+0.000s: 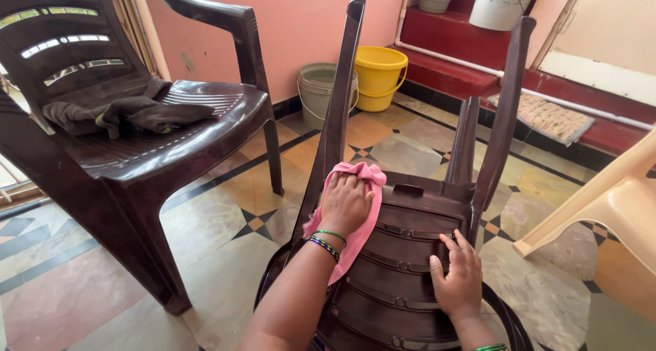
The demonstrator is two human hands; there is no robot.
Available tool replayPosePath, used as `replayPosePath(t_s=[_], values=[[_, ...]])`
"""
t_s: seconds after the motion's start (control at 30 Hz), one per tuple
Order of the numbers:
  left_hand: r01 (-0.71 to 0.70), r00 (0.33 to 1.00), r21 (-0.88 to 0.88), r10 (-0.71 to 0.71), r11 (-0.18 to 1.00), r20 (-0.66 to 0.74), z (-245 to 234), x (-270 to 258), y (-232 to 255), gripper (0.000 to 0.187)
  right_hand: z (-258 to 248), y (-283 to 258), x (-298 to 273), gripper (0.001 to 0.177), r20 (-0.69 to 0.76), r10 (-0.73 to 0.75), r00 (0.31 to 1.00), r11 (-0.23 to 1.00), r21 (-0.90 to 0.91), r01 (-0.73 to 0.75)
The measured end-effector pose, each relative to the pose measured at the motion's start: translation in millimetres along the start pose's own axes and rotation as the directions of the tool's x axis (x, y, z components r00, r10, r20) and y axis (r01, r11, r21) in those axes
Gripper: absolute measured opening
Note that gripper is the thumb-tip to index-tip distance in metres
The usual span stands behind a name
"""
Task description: The person cleans the underside and legs of a brown plastic chair with a pink cloth, wiping the surfaces and crevices.
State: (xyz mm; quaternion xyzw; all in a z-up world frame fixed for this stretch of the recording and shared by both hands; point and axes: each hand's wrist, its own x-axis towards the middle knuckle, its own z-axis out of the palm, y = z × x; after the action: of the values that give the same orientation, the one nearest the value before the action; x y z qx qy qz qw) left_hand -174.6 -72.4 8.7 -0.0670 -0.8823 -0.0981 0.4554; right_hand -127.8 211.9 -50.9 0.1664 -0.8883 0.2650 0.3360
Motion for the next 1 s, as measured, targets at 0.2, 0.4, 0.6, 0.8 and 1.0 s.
replayPosePath(t_s=[0.2,0.4,0.6,0.8,1.0], values=[[-0.103,0.892,0.211,-0.003,0.972,0.452,-3.5,-29.9,10.7,0.025,0.0,1.1,-2.8,0.051,0.009,0.021,1.0,1.0,-0.016,-0.021],[-0.148,0.856,0.034,0.111,0.988,0.505,-41.9,-34.2,-2.5,0.023,3.3,2.4,2.0,0.05,0.003,-0.004,1.0,1.0,-0.026,0.004],[-0.21,0.882,-0.288,0.308,0.935,0.357,-33.7,-10.3,-21.9,0.058,6.0,2.6,0.8,0.051,-0.053,-0.05,0.997,0.999,-0.011,0.05],[-0.041,0.926,-0.19,0.108,0.981,0.361,8.5,8.1,3.7,0.06,9.8,6.2,6.5,0.052,-0.07,-0.081,0.994,0.996,-0.029,0.08],[-0.069,0.91,-0.168,0.131,0.983,0.393,10.1,21.6,-14.0,0.053,13.3,8.1,14.7,0.051,-0.024,-0.049,0.999,0.998,-0.039,0.048]])
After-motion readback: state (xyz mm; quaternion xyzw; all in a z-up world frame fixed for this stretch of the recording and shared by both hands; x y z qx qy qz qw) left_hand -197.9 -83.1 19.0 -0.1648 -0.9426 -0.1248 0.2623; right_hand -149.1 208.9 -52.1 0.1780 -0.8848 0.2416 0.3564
